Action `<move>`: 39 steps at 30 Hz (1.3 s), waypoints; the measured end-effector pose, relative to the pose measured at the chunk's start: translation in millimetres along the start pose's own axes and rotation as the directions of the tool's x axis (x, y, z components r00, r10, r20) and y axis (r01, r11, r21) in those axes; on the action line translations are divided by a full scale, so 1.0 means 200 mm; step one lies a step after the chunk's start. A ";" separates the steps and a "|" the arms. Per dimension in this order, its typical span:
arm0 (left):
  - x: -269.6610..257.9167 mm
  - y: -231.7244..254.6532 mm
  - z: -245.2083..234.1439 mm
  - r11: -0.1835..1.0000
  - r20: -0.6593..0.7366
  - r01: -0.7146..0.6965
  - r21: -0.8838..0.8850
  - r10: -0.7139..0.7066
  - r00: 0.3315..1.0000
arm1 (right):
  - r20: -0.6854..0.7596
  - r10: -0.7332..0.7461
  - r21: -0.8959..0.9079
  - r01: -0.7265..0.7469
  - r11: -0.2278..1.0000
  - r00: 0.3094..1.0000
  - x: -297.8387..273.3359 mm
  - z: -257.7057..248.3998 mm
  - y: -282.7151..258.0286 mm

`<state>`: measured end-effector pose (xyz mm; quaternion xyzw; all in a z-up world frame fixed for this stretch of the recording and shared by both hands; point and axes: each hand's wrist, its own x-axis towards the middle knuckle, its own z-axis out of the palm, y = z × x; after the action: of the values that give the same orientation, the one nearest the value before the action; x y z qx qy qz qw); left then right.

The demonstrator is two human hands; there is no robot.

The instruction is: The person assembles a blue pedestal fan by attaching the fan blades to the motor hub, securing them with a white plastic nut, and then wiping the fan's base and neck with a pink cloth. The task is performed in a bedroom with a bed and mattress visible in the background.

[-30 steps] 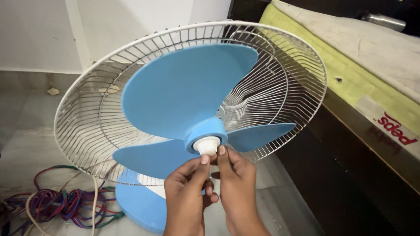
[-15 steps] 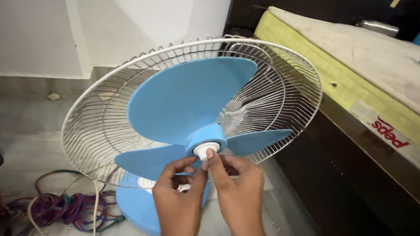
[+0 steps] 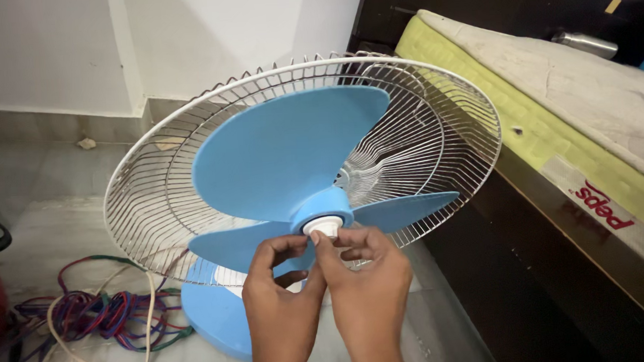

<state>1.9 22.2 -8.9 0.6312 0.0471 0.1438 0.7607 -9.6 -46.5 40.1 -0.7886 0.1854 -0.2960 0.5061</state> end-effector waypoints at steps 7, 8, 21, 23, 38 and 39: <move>0.00 -0.01 -0.01 0.998 -0.003 -0.058 -0.018 0.058 0.998 | -0.045 -0.472 -0.222 0.452 0.864 0.880 -0.03 0.02 0.05; 0.00 -0.01 0.00 0.998 -0.005 -0.062 -0.018 0.062 0.998 | -0.039 -0.460 -0.256 0.436 0.863 0.887 -0.03 0.01 0.05; -0.03 -0.04 0.06 0.852 0.045 0.310 -0.422 -0.322 0.946 | 0.025 -0.324 0.005 0.324 0.946 0.946 -0.01 -0.10 0.12; -0.03 -0.03 0.06 0.804 0.098 0.360 -0.473 -0.358 0.929 | 0.081 -0.429 -0.028 0.432 0.901 0.900 -0.01 -0.11 0.15; -0.03 0.01 0.04 0.637 0.390 0.525 -0.565 -0.355 0.850 | 0.221 -0.426 -0.183 0.467 0.865 0.877 -0.03 -0.11 0.15; -0.03 0.01 0.04 0.633 0.417 0.537 -0.557 -0.346 0.841 | 0.221 -0.416 -0.187 0.457 0.869 0.882 -0.03 -0.11 0.15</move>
<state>-2.8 13.7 -5.4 0.3059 0.0438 -0.1293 0.9422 -27.2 -70.6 17.3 -0.8868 -0.0095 -0.3093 0.3434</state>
